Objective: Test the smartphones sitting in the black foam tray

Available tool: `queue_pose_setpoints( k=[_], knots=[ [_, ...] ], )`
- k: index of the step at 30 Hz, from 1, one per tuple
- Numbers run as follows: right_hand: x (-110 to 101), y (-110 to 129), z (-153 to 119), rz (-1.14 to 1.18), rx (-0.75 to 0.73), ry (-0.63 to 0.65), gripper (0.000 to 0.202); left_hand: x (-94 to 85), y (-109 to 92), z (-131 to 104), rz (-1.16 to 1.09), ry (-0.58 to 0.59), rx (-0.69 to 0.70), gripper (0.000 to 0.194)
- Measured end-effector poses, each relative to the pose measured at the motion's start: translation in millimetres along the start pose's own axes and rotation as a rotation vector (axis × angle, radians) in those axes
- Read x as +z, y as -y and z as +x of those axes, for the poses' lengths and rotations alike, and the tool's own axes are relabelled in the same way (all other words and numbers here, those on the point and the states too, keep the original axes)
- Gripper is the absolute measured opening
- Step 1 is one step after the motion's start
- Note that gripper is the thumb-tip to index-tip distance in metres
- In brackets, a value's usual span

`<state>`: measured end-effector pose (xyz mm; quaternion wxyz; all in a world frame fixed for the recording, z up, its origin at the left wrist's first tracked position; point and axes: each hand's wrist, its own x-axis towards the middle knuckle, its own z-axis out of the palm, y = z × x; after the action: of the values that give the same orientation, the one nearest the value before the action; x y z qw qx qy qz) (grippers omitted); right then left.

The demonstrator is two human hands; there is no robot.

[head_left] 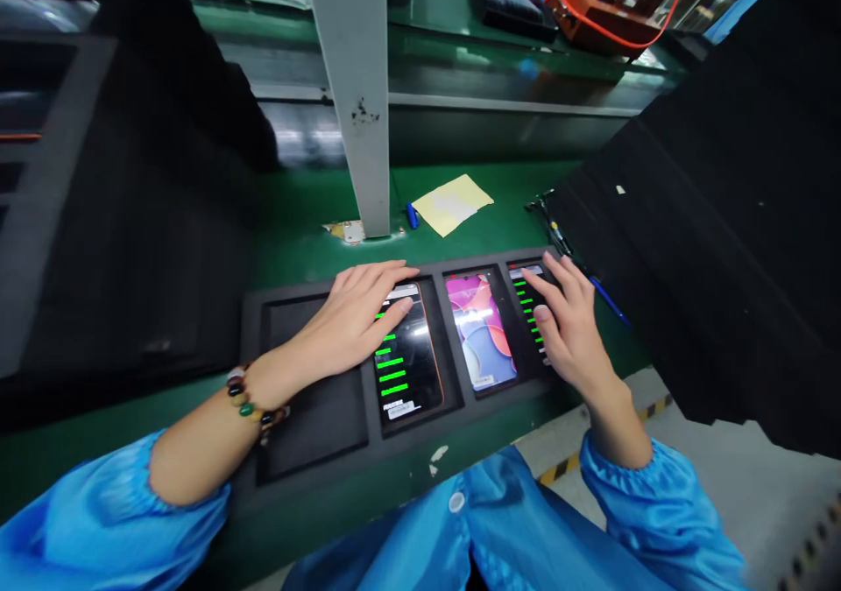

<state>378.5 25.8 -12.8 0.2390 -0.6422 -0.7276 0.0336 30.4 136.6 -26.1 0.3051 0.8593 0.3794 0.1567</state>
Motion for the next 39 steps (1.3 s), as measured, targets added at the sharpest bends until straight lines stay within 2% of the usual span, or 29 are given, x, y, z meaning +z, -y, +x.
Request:
queue_pose_setpoints(
  k=[4, 6, 9, 12, 16, 21, 24, 30, 39],
  knots=[
    [-13.4, -23.0, -37.2, 0.101, 0.08, -0.15, 0.045, 1.6, 4.8, -0.2, 0.039, -0.012, 0.045, 0.056],
    [-13.4, -32.5, -52.2, 0.129, 0.116, -0.166, 0.048, 1.5, 7.5, -0.3, 0.036, -0.014, 0.072, 0.058],
    [-9.7, -40.9, -61.1, 0.184, 0.078, -0.164, 0.047, -0.2, 10.1, -0.2, 0.025, 0.002, 0.097, 0.061],
    [-8.1, -40.6, -57.4, 0.218, 0.028, -0.157, 0.045, -2.9, 11.5, -0.5, 0.031, 0.027, 0.114, 0.065],
    [-7.7, -25.4, -48.6, 0.23, -0.014, -0.12, 0.046, -6.3, 12.5, -1.2, 0.015, 0.056, 0.11, 0.062],
    [-0.1, 0.4, -39.4, 0.289, -0.187, 0.11, 0.05, -9.5, 13.0, -1.0, 0.006, 0.093, 0.111, 0.07],
    [4.0, 8.1, -31.4, 0.262, -0.183, 0.203, 0.051, -9.8, 13.3, -0.3, -0.001, 0.108, 0.107, 0.072],
    [8.4, 13.7, -19.0, 0.203, -0.135, 0.207, 0.05, -7.6, 14.7, -0.6, -0.003, 0.069, 0.099, 0.064],
    [11.5, 15.5, -17.9, 0.211, -0.115, 0.218, 0.051, -7.0, 11.2, 0.6, 0.006, 0.046, 0.092, 0.059]
  ],
)
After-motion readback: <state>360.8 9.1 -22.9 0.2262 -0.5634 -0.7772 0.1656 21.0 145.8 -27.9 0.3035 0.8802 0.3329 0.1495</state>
